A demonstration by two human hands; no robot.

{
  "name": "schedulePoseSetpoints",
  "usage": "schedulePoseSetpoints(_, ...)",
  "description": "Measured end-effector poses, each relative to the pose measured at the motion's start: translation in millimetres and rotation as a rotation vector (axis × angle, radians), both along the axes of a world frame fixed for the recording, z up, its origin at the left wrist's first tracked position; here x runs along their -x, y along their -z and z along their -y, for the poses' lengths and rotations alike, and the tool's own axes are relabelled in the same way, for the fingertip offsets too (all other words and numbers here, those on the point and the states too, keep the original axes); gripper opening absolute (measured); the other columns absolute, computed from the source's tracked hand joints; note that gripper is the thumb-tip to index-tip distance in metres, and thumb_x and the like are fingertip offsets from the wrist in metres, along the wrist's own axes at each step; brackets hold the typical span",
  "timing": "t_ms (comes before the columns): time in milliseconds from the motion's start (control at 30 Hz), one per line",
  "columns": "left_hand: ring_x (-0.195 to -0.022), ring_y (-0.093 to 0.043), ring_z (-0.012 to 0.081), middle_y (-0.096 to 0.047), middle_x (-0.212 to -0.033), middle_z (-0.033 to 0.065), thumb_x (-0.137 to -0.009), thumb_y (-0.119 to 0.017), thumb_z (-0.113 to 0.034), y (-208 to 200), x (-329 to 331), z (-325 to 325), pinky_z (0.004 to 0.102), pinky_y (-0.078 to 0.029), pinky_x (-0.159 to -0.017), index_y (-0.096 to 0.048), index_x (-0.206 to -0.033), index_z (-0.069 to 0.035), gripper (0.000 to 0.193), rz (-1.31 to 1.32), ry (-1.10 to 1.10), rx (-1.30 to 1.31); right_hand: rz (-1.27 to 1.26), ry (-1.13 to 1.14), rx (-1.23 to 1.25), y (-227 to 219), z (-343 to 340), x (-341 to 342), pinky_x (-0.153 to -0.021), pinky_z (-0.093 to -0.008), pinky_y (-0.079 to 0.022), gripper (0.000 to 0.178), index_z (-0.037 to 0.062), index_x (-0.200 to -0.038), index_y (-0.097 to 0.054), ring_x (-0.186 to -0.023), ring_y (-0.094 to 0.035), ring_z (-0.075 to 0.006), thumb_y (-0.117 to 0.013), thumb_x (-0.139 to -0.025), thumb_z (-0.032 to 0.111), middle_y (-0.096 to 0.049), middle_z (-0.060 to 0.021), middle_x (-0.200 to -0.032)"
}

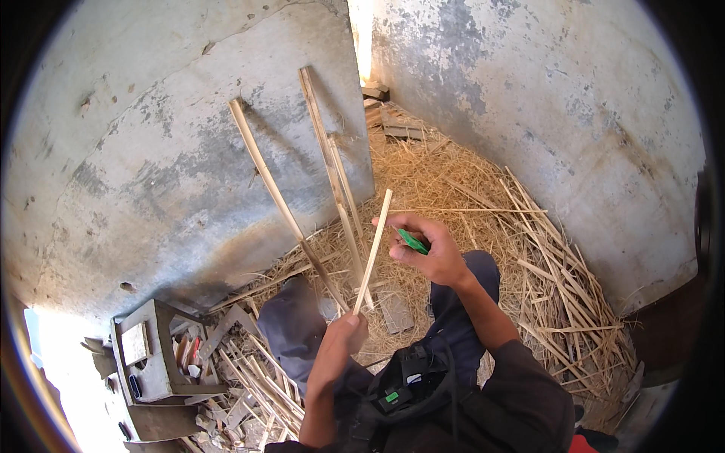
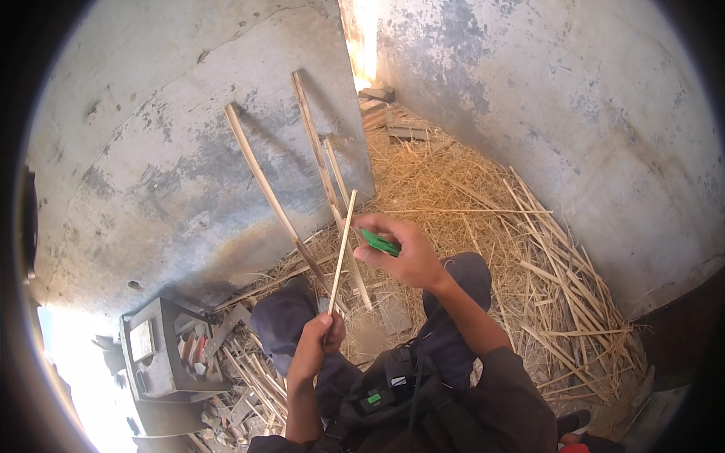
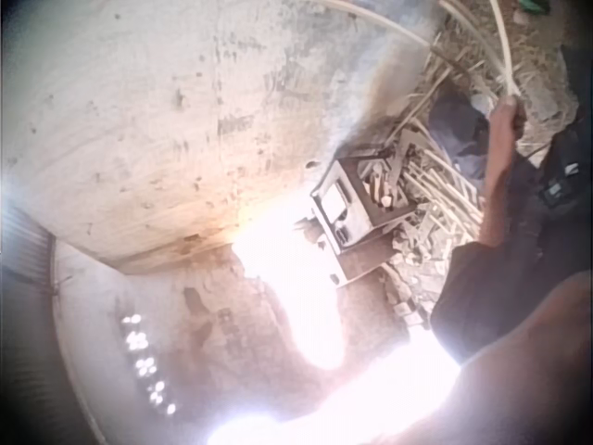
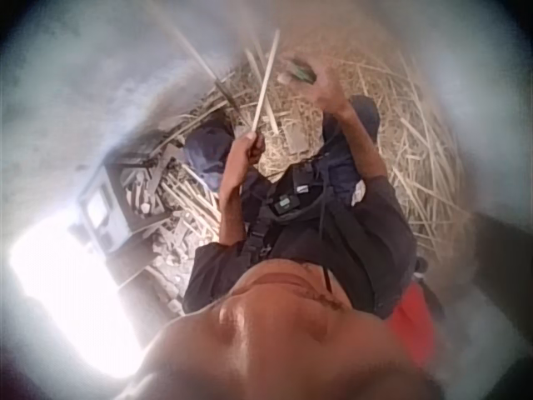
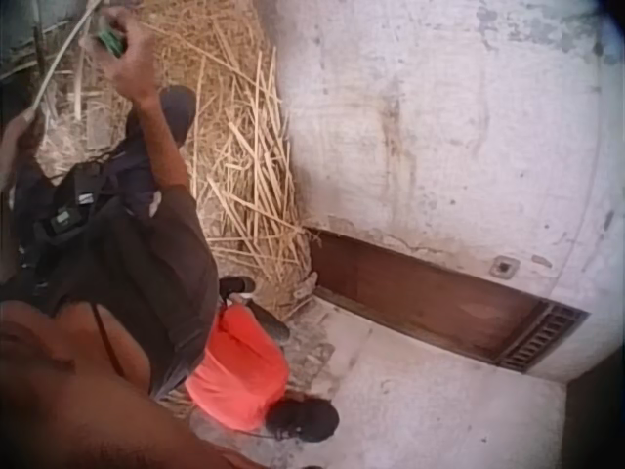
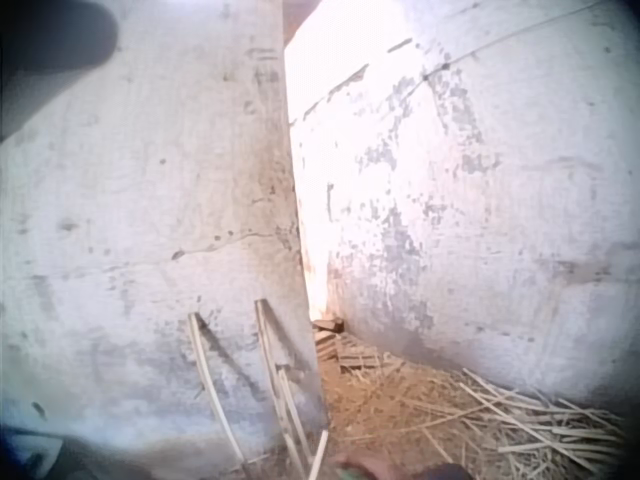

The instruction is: The person sits on a straw-covered floor and uses a green utility knife to split long bamboo poles into thin strips. They hold the pole with one hand and carefully shave or split the material with the other, creating a pile of bamboo strips.

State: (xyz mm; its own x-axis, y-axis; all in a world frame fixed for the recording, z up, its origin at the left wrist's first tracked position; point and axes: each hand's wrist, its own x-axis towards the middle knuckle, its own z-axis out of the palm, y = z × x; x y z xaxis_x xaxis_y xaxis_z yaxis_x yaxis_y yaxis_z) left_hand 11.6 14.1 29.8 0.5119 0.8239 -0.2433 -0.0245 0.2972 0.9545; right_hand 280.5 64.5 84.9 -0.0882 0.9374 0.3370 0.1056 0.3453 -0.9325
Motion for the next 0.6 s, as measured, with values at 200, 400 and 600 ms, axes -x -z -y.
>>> schedulePoseSetpoints(200, -0.062, -0.028, 0.0055, -0.034, -0.072, -0.0081, -0.111, -0.044, -0.051, -7, -4, 4, 0.0271, -0.022, -0.056, -0.053, -0.089, -0.009, 0.048, -0.031, 0.056, -0.014, -0.098, -0.02, 0.017, -3, -4, 6, -0.076, -0.0215, -0.049, 0.032, 0.0013, -0.13, -0.071, -0.083, -0.058, -0.0039, -0.077, -0.101, 0.012, -0.064, 0.0032, -0.096)
schedulePoseSetpoints(400, -0.062, -0.027, 0.0047, -0.034, -0.071, -0.0091, -0.111, -0.043, -0.053, -13, -5, 5, 0.0271, -0.021, -0.056, -0.054, -0.089, -0.009, 0.05, -0.049, 0.045, -0.025, -0.036, 0.008, 0.041, 2, -5, 5, -0.076, -0.0253, -0.052, 0.028, -0.001, -0.122, -0.07, -0.082, -0.06, -0.0068, -0.075, -0.102, 0.018, -0.068, -0.0003, -0.102)
schedulePoseSetpoints(600, -0.062, -0.028, 0.0034, -0.036, -0.073, -0.0084, -0.114, -0.047, -0.045, -20, -6, 7, 0.0251, -0.022, -0.055, -0.055, -0.092, -0.009, 0.043, -0.014, -0.02, -0.085, 0.2, 0.063, -0.255, 11, 7, -1, -0.072, -0.0302, -0.052, 0.033, 0.0008, -0.116, -0.071, -0.078, -0.065, -0.0147, -0.074, -0.102, 0.031, -0.068, -0.008, -0.093)
